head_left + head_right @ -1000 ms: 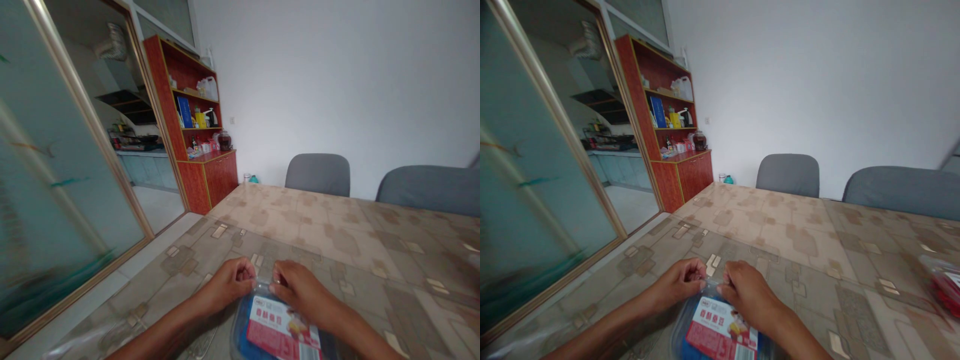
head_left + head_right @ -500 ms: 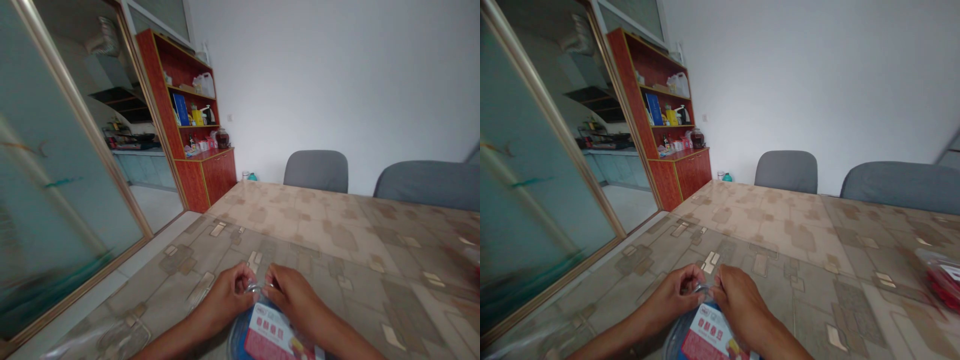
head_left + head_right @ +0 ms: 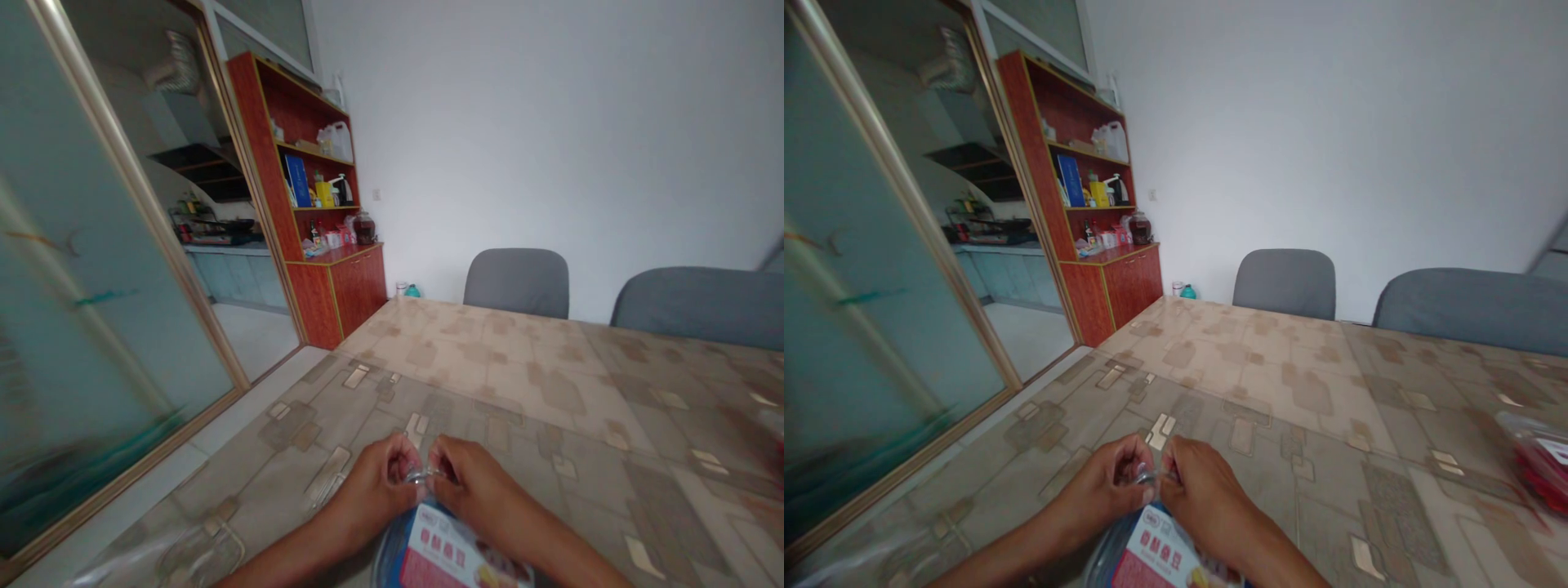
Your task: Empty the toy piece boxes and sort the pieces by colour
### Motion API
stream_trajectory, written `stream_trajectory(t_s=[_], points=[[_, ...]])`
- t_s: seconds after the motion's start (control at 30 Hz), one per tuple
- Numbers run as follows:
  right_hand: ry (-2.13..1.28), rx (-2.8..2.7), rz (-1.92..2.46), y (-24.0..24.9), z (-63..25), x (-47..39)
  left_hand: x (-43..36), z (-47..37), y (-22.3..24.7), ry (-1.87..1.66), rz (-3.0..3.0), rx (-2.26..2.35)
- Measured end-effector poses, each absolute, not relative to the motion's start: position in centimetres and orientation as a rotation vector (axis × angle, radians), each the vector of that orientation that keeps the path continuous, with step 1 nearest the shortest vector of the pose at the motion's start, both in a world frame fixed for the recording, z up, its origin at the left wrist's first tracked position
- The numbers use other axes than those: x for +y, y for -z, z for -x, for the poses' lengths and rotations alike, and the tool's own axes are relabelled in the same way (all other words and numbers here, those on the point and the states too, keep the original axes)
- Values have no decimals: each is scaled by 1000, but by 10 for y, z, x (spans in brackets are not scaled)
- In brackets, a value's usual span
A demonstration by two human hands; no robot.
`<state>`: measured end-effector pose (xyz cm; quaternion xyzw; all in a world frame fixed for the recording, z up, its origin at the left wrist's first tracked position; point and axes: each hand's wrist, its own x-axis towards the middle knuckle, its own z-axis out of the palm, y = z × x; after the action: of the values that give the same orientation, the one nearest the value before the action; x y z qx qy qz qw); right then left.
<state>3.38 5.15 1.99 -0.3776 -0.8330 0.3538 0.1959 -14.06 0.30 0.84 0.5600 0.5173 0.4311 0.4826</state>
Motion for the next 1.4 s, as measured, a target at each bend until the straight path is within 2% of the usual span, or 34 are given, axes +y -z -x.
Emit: stream_trajectory(t_s=[0.4,0.53,0.7,0.9,1.2,1.4], points=[[-1038,-2316,847,-33,-37,38,-1,145,-4,-1004,-1294,1154],[-1045,-2320,852,-35,-40,44,-2,145,-7,-1057,-1525,1305],[-845,-2425,1039,-38,-44,40,-11,139,-16,-1067,-1817,1480],[-607,-2539,1122,-43,-42,40,-13,142,-23,-962,-1780,1483],[-993,-2384,797,-44,-70,40,-15,138,-31,-1109,-1382,1323],[-1179,-2219,1006,-24,-81,33,-13,133,-35,-1098,-1374,1305]])
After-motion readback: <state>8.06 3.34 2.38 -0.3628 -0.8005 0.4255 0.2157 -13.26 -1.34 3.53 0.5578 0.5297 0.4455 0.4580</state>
